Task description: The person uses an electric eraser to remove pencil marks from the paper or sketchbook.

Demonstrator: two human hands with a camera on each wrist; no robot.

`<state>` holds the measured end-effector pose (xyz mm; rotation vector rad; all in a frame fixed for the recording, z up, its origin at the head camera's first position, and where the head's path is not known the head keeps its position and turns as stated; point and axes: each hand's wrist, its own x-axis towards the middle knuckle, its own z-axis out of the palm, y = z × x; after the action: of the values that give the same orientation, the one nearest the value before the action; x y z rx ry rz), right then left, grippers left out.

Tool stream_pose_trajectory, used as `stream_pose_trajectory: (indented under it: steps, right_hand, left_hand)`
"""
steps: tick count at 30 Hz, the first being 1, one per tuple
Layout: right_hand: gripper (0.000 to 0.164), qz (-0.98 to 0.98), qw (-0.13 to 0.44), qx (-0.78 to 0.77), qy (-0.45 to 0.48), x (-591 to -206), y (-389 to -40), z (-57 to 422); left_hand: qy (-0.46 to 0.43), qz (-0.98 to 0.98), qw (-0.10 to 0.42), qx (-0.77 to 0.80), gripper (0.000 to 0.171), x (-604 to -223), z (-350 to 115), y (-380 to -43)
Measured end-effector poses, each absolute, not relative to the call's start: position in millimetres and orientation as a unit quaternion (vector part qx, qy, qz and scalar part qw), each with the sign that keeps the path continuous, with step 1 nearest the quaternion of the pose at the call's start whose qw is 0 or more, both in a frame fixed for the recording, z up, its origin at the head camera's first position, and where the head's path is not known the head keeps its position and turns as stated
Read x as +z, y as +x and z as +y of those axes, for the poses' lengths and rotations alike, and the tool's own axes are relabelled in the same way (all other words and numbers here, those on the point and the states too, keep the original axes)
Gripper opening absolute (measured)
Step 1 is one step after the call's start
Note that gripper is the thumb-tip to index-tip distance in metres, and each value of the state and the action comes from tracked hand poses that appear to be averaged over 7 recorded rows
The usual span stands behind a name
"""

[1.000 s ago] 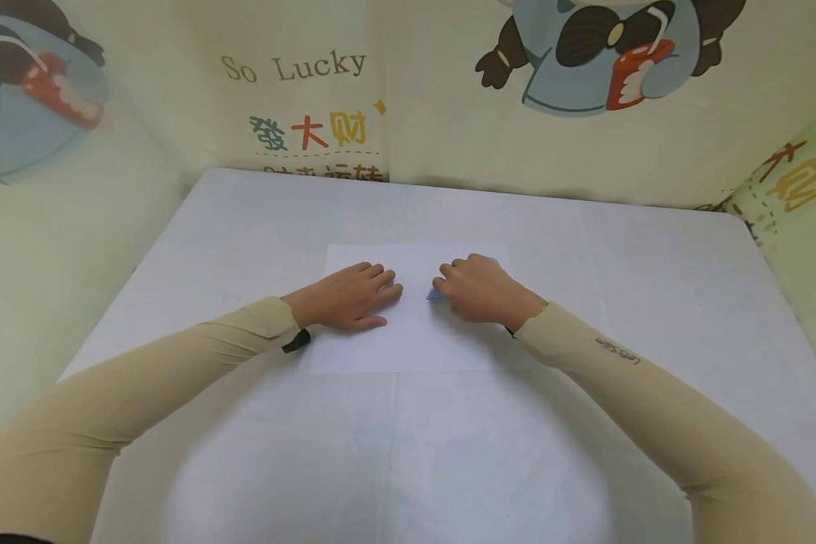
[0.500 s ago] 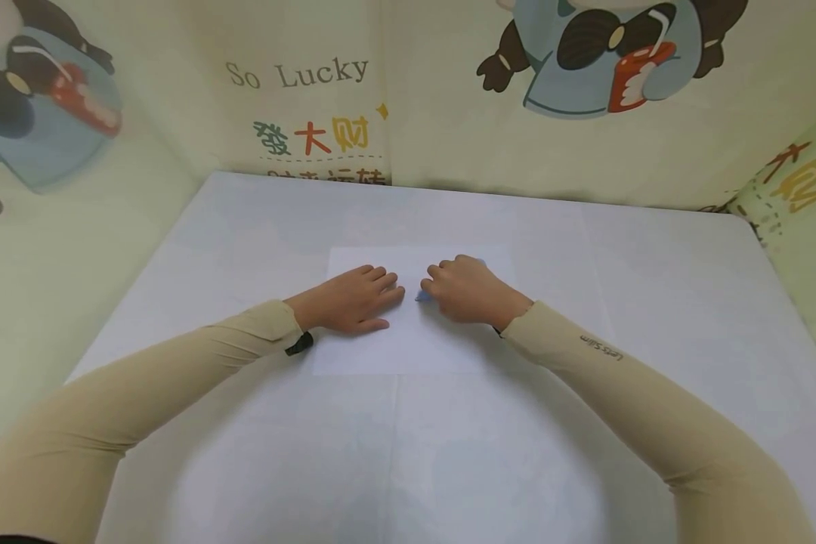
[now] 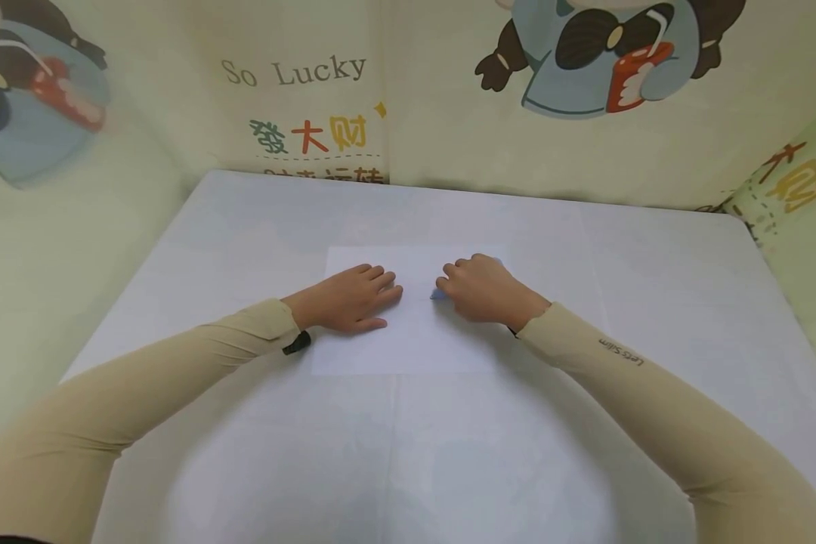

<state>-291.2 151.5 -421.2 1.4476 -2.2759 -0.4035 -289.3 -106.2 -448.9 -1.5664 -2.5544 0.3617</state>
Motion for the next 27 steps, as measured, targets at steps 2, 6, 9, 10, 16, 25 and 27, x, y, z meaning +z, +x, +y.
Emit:
stream_pose_trajectory:
  steps: [2,6,9,10,16,25,27]
  right_hand:
    - [0.013,-0.815,0.208,-0.136,0.523,-421.5,-291.4,148.3]
    - [0.012,-0.813,0.203,-0.13,0.53,-420.9,-290.9,138.8]
    - [0.012,-0.814,0.195,-0.134,0.531,-419.5,-290.2,133.0]
    - [0.011,-0.814,0.194,-0.135,0.53,-418.9,-289.9,132.0]
    - [0.013,-0.82,0.187,-0.143,0.521,-415.2,-287.7,137.0]
    - [0.014,-0.821,0.182,-0.141,0.523,-414.9,-288.6,140.2]
    - [0.013,-0.821,0.179,-0.139,0.525,-415.0,-289.0,137.5]
  left_hand:
    - [-0.519,-0.844,0.063,0.119,0.047,-449.0,-106.3,-289.3]
    - [-0.523,-0.841,0.068,0.117,0.048,-449.7,-106.3,-289.2]
    - [-0.524,-0.841,0.069,0.119,0.049,-449.5,-106.5,-289.0]
    - [-0.523,-0.841,0.07,0.121,0.049,-449.2,-106.5,-289.0]
    - [-0.516,-0.845,0.061,0.127,0.049,-446.9,-105.2,-288.6]
    - [-0.511,-0.848,0.047,0.129,0.049,-446.7,-104.7,-288.6]
    - [-0.513,-0.848,0.048,0.126,0.049,-446.5,-104.3,-288.4]
